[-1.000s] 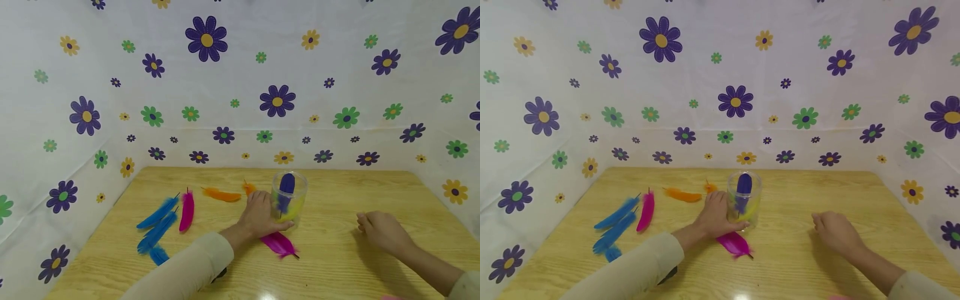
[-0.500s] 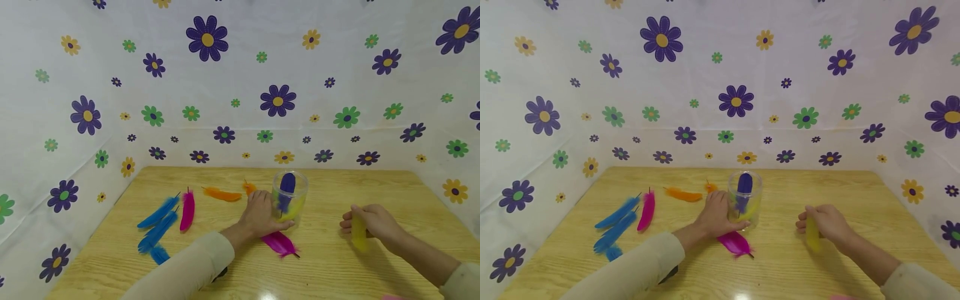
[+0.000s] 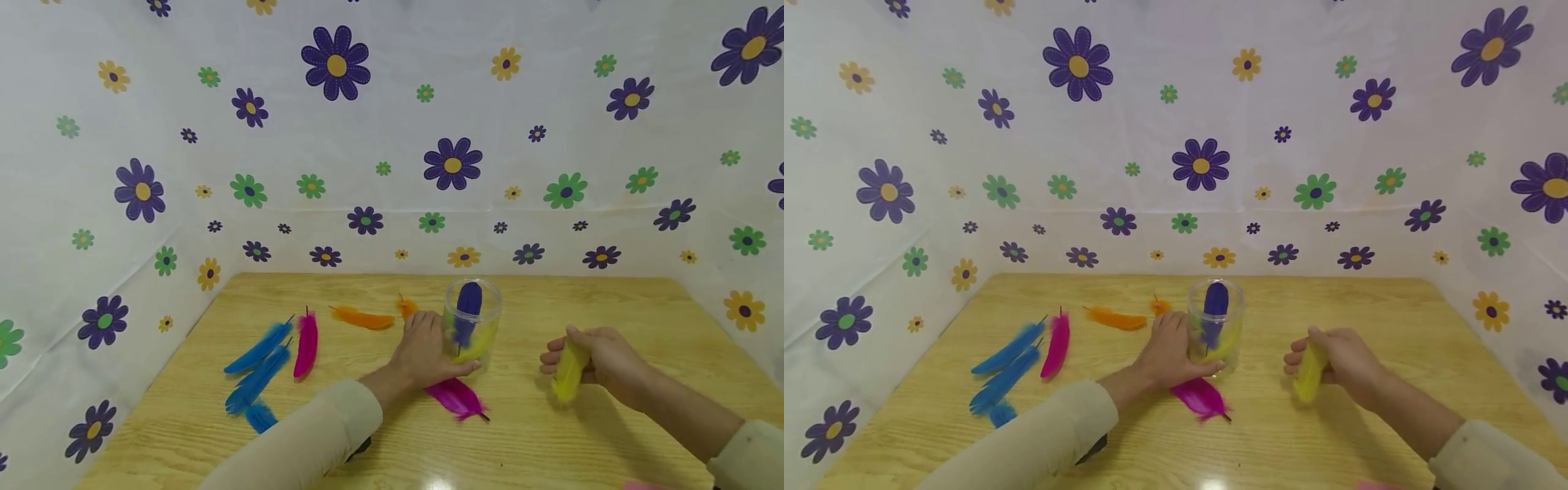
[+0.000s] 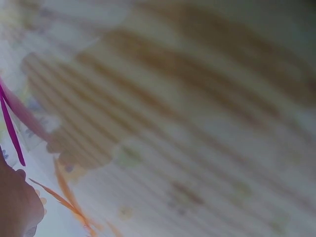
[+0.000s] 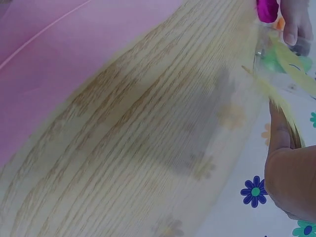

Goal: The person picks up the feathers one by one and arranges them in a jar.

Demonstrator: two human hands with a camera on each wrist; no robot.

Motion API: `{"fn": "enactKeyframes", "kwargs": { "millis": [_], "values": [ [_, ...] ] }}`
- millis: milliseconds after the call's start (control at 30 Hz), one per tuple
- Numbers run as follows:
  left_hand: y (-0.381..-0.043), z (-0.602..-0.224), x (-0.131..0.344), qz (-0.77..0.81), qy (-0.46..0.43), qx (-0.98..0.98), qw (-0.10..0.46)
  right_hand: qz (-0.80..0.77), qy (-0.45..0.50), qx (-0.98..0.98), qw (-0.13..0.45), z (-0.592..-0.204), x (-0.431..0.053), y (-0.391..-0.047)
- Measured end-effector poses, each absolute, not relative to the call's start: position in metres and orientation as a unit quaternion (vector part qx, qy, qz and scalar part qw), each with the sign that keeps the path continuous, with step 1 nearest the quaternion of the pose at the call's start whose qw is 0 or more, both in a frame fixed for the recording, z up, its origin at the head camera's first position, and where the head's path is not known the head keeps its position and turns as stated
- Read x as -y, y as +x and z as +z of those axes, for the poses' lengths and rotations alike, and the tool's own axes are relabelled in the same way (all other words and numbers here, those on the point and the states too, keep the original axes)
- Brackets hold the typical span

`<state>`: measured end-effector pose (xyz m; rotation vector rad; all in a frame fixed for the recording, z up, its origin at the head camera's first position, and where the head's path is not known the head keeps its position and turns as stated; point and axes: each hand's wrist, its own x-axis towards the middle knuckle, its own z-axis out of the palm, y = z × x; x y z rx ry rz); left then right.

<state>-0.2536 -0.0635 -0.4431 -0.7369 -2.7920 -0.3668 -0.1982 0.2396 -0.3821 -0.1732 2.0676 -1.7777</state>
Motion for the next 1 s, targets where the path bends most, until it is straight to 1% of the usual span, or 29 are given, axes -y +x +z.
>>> {"fn": "enactKeyframes", "kwargs": {
  "millis": [267, 400, 1000],
  "values": [
    [-0.254, -0.444, 0.064, -0.124, -0.251, 0.953, 0.116, -0.693, -0.060, -0.675, 0.244, -0.371, -0.240, -0.200],
    [-0.254, -0.444, 0.064, -0.126, -0.251, 0.953, 0.117, -0.721, -0.070, -0.641, 0.255, -0.364, -0.237, -0.201],
    [-0.254, -0.443, 0.062, -0.119, -0.248, 0.955, 0.110, -0.751, -0.078, -0.604, 0.257, -0.339, -0.224, -0.201]
  ]
}}
